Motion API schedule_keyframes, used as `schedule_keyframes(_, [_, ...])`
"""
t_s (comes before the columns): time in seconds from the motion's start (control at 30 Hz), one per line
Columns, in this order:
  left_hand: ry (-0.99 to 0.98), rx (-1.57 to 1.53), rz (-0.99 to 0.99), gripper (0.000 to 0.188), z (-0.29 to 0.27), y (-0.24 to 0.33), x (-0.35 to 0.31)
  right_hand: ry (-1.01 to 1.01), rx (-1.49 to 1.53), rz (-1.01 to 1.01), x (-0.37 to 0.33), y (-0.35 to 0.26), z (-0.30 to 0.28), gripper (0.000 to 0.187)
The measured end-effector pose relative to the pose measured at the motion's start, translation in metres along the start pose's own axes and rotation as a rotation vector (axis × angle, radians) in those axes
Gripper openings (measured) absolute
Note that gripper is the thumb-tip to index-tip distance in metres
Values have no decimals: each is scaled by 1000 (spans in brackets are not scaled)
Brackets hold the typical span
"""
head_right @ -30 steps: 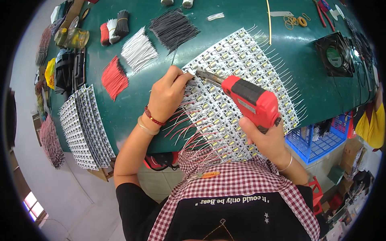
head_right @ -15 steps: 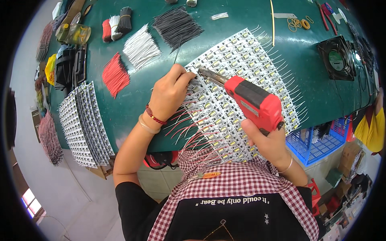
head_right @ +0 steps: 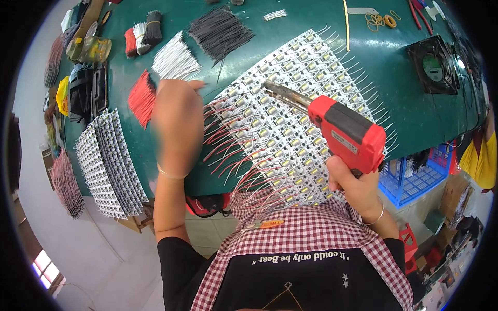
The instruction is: The person uses a red soldering iron to attach wires to a large LED panel. They pick up individual wires from piles on the table, place them onto the panel, and apply heat to secure them. The process is repeated continuously across the surface of the panel.
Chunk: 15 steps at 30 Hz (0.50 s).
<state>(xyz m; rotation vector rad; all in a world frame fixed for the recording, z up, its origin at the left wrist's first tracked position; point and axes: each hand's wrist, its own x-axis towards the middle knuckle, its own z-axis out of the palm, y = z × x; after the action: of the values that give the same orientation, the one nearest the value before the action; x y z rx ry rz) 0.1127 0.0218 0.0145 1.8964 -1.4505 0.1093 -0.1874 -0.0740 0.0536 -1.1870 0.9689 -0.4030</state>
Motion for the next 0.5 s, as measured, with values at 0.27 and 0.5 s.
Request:
schedule_keyframes(0.27, [-285, -112, 145, 34, 37, 7, -22, -52, -60, 49, -3, 4, -2, 16])
schedule_keyframes(0.5, [-271, -111, 172, 34, 38, 8, -22, -91, -88, 84, -2, 7, -1, 25])
